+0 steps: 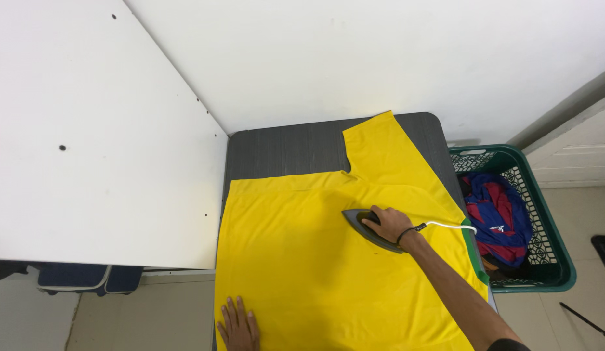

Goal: The person irons a black t-shirt on an ironing board, then hangs it in a closet. They then iron a yellow t-shirt on the same board.

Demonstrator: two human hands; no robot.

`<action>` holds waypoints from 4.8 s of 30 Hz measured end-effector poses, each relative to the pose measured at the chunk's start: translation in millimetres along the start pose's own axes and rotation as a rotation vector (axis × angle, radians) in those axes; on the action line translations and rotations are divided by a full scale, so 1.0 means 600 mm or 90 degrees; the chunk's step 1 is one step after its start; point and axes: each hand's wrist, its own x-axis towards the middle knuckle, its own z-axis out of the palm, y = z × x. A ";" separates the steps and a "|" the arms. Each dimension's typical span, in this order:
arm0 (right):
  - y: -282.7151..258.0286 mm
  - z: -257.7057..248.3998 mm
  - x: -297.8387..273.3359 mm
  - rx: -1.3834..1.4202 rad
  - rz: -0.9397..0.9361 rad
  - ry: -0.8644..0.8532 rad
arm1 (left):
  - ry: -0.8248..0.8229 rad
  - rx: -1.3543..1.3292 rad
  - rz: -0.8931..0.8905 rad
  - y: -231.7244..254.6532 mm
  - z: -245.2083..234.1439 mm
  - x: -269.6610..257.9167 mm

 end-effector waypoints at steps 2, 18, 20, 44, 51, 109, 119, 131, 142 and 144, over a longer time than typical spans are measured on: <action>-0.035 0.016 0.006 -0.004 -0.012 0.005 | -0.022 0.040 0.008 -0.014 -0.002 -0.006; -0.135 0.059 -0.002 -0.065 -0.042 0.086 | 0.021 -0.113 0.182 -0.017 0.037 -0.018; -0.138 0.067 -0.002 -0.051 0.041 0.125 | 0.004 -0.138 0.212 -0.004 0.047 0.000; -0.104 0.103 0.035 0.103 0.383 0.203 | 0.063 -0.120 0.252 -0.037 0.058 0.075; -0.057 0.132 0.081 0.182 0.490 0.237 | 0.089 -0.139 0.303 -0.006 0.069 0.135; -0.126 -0.007 0.210 0.080 0.343 0.136 | 0.056 -0.132 0.267 0.115 0.105 0.596; -0.259 -0.010 0.232 0.043 0.187 0.052 | 0.026 -0.068 0.297 0.142 0.099 0.603; -0.320 0.041 0.257 0.041 0.142 0.048 | 0.035 -0.116 0.388 0.222 0.128 0.568; -0.172 0.023 0.219 -0.007 0.305 0.135 | 0.031 -0.122 0.312 0.188 0.117 0.585; -0.151 0.018 0.212 -0.002 0.324 0.145 | 0.033 -0.117 0.307 0.179 0.117 0.591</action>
